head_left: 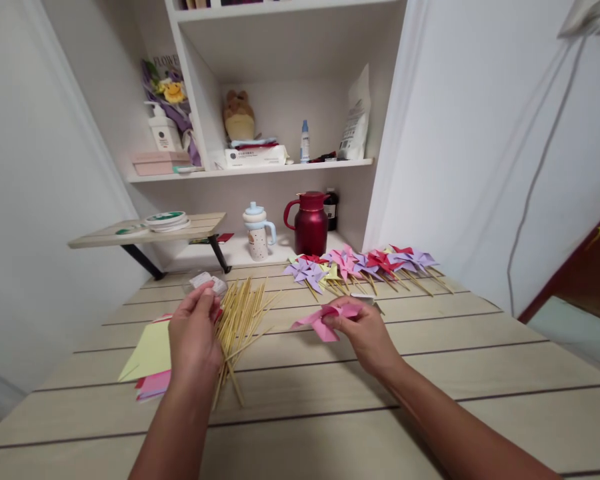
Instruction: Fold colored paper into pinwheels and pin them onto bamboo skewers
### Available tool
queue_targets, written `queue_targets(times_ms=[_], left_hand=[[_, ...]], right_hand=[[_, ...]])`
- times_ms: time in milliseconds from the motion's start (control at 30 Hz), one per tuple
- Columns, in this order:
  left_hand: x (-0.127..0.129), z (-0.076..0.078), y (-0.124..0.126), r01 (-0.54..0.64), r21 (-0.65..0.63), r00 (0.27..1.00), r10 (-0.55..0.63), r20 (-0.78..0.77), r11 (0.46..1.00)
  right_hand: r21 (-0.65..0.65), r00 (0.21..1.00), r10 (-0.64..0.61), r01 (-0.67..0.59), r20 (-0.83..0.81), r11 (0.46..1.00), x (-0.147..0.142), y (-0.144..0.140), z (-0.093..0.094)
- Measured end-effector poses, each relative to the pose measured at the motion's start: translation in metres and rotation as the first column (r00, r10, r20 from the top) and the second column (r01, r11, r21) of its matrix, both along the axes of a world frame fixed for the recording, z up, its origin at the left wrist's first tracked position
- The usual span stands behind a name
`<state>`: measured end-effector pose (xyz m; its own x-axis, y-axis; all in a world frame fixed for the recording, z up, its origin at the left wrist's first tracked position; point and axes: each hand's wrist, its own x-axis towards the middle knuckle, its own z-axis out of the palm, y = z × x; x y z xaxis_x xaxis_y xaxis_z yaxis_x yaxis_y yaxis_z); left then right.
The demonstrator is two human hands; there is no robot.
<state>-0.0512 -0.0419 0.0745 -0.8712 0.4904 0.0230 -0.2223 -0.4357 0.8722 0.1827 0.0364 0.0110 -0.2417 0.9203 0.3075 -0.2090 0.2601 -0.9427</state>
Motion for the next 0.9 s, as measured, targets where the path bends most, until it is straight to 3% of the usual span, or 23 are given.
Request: queue_targets(times_ms=[67,133,233,333,400,533,600,700,900], left_hand=[[-0.002,-0.002,-0.007,0.07,-0.085,0.995,-0.076,-0.067,0.994],[-0.002,-0.005,-0.014,0.095,-0.179,0.963,-0.136,-0.234,0.979],[0.0,-0.007,-0.022,0.07,-0.32,0.811,-0.241,-0.534,0.945],[0.0,-0.006,-0.027,-0.002,-0.459,0.506,-0.396,-0.766,0.888],[-0.002,-0.005,-0.03,-0.034,-0.553,0.264,-0.526,-0.808,0.832],[-0.013,-0.003,-0.037,-0.229,-0.641,-0.216,-0.681,-0.7,0.732],[-0.016,-0.001,-0.041,-0.34,-0.618,-0.359,-0.705,-0.611,0.709],[-0.015,0.002,-0.042,-0.412,-0.62,-0.405,-0.744,-0.532,0.667],[-0.001,-0.011,-0.026,-0.439,-0.643,-0.364,-0.779,-0.511,0.627]], right_hand=[[-0.043,0.998,0.027,-0.029,-0.054,0.999,-0.001,0.002,-0.003],[-0.072,0.994,0.049,-0.056,-0.101,0.996,-0.001,0.003,-0.005],[-0.109,0.988,0.078,-0.093,-0.135,0.99,0.0,0.003,-0.006],[-0.138,0.982,0.119,-0.139,-0.146,0.981,0.001,0.002,-0.006],[-0.161,0.979,0.131,-0.156,-0.154,0.975,0.001,0.001,-0.007],[-0.203,0.976,0.147,-0.179,-0.161,0.963,0.0,0.001,-0.008],[-0.225,0.977,0.145,-0.178,-0.158,0.958,-0.002,0.002,-0.009],[-0.27,0.969,0.117,-0.175,-0.216,0.947,-0.004,0.003,-0.009],[-0.306,0.962,0.089,-0.168,-0.256,0.937,-0.002,0.008,-0.01]])
